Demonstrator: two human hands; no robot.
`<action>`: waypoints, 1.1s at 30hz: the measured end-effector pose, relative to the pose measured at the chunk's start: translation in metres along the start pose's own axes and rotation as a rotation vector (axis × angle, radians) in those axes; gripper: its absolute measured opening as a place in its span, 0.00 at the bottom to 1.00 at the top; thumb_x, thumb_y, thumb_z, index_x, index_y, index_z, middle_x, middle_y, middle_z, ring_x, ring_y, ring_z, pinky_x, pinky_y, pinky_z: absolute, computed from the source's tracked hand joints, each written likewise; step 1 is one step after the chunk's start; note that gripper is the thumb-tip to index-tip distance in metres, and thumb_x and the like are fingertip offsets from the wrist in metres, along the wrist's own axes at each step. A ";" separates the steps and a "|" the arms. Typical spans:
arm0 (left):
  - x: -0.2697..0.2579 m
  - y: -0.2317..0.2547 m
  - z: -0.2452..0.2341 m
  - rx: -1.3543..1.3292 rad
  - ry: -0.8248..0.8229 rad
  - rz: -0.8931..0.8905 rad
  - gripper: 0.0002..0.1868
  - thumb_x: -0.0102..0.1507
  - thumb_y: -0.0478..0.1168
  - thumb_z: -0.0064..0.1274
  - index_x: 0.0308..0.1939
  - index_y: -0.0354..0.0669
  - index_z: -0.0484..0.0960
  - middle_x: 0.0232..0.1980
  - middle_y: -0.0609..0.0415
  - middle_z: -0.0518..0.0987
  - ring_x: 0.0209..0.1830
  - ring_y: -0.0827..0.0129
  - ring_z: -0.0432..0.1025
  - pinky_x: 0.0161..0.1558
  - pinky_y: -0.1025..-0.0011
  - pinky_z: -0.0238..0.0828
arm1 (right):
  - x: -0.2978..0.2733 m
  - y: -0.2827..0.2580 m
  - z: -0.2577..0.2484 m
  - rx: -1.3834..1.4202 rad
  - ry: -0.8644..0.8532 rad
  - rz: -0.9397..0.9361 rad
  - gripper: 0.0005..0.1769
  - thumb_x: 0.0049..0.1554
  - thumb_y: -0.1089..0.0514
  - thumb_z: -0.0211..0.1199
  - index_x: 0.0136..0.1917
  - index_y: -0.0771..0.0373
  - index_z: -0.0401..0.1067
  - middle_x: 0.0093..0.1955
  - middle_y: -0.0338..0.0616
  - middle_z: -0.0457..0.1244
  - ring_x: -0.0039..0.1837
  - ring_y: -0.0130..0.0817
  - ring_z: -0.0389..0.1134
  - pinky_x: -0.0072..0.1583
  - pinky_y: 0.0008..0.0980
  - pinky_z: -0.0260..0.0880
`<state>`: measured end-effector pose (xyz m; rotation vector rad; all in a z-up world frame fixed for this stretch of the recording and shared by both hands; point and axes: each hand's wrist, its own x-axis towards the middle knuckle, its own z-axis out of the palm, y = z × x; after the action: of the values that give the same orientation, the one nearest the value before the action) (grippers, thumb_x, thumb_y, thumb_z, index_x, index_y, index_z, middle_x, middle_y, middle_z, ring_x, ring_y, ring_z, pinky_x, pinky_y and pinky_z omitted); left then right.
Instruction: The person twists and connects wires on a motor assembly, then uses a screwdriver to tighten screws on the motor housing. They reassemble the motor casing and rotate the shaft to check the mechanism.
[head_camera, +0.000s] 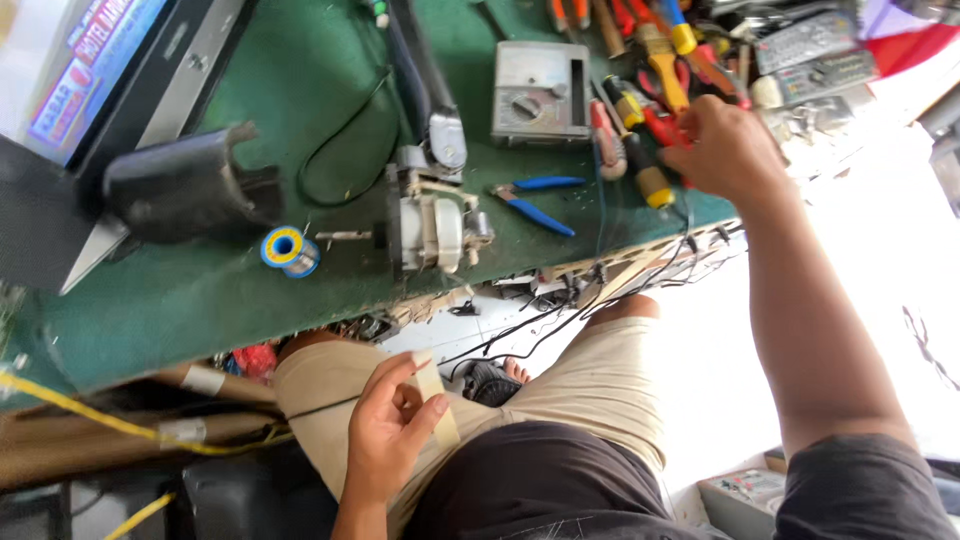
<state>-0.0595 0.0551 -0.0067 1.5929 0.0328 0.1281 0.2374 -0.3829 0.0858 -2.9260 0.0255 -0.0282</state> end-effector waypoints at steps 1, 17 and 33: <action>0.001 0.000 -0.002 0.027 -0.020 0.033 0.24 0.62 0.34 0.66 0.62 0.33 0.83 0.66 0.49 0.76 0.31 0.73 0.68 0.31 0.74 0.70 | 0.003 0.003 0.006 -0.013 0.044 0.039 0.24 0.57 0.47 0.67 0.63 0.58 0.77 0.58 0.57 0.72 0.60 0.64 0.70 0.56 0.59 0.69; 0.013 0.030 -0.007 -0.017 -0.053 0.055 0.30 0.63 0.36 0.69 0.68 0.35 0.79 0.69 0.51 0.72 0.32 0.74 0.67 0.34 0.75 0.72 | -0.111 -0.038 0.028 1.539 -0.053 -0.218 0.10 0.61 0.52 0.56 0.56 0.54 0.64 0.35 0.59 0.59 0.38 0.45 0.66 0.41 0.35 0.59; 0.028 0.036 -0.008 -0.013 -0.097 0.083 0.32 0.60 0.32 0.72 0.67 0.36 0.79 0.69 0.46 0.73 0.29 0.74 0.73 0.27 0.78 0.80 | -0.201 -0.146 0.054 0.534 0.004 -0.881 0.20 0.57 0.46 0.72 0.59 0.57 0.82 0.48 0.45 0.74 0.39 0.40 0.73 0.40 0.31 0.72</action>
<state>-0.0345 0.0654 0.0310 1.5863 -0.1096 0.1153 0.0396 -0.2253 0.0608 -2.1860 -1.0743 -0.1497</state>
